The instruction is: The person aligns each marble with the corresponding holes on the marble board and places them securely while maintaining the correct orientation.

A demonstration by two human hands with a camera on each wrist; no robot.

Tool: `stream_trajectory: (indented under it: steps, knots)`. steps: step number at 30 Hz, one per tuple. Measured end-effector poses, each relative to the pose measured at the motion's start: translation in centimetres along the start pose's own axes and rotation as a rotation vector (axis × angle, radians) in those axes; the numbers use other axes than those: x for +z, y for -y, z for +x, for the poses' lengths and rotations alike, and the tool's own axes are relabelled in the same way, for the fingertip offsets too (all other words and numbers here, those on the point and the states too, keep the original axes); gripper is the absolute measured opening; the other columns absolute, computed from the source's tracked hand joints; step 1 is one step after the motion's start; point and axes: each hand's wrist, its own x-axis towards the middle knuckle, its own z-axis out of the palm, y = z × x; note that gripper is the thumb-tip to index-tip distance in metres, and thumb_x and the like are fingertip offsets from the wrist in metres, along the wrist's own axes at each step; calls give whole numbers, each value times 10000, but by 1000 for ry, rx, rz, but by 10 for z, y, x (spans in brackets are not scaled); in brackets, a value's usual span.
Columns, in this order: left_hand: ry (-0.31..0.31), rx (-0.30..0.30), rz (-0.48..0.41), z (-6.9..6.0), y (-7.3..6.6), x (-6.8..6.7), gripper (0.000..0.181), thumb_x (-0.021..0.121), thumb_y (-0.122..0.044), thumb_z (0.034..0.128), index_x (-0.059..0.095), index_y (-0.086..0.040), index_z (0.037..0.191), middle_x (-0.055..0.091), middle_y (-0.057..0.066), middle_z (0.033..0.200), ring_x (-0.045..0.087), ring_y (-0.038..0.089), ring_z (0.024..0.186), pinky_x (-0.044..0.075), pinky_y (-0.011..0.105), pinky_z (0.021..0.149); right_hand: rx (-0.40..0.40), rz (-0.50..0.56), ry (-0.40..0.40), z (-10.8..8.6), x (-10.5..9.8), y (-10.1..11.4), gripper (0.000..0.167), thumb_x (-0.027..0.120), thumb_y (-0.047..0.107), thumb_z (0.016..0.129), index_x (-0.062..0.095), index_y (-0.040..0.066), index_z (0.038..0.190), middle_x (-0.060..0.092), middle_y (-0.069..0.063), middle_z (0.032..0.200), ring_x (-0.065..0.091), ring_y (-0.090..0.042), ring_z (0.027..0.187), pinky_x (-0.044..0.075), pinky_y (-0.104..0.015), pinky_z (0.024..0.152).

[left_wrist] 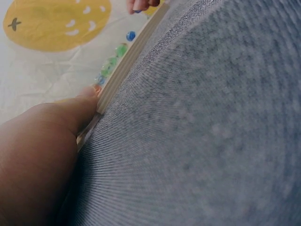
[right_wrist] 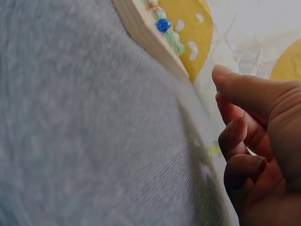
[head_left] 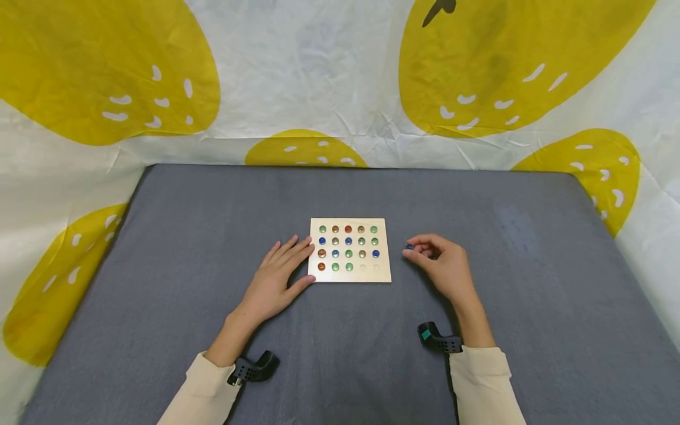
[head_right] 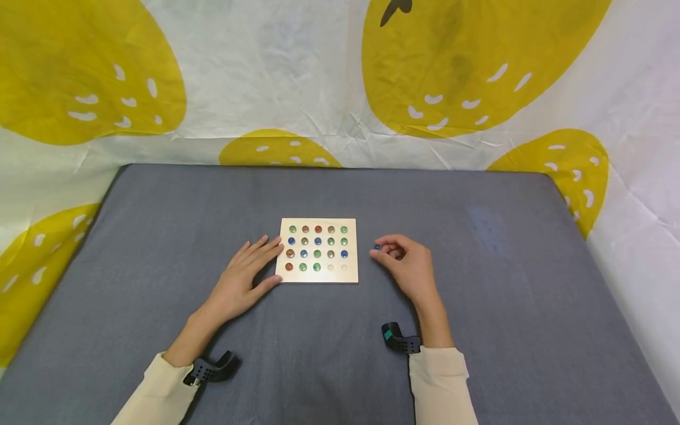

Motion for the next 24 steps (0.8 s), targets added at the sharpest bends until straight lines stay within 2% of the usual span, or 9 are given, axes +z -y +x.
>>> stream_trajectory:
  steps: [8,16,24]
  knots:
    - [10,-6,10,1,0,0,602,595,-410,937,462,-92,1431,397,62,1489,286,296,1393,155,496,1143,-42,53,48,0,6,10,234,779,165,823,724,41,1013,648,-83,830,554,-185,702,431,-196,582]
    - [1,-2,-3,1,-1,-2,605,625,-375,922,465,-81,1427,402,68,1485,293,304,1389,162,508,1139,-26,52,109,-2,12,22,239,780,263,822,729,98,987,636,-28,814,552,-173,703,436,-211,576]
    - [-2,0,-2,1,-1,-2,603,606,-400,932,468,-83,1425,404,65,1484,295,304,1388,163,503,1140,-42,109,167,-4,22,32,210,782,255,819,735,114,967,635,-23,798,541,-188,679,433,-220,553]
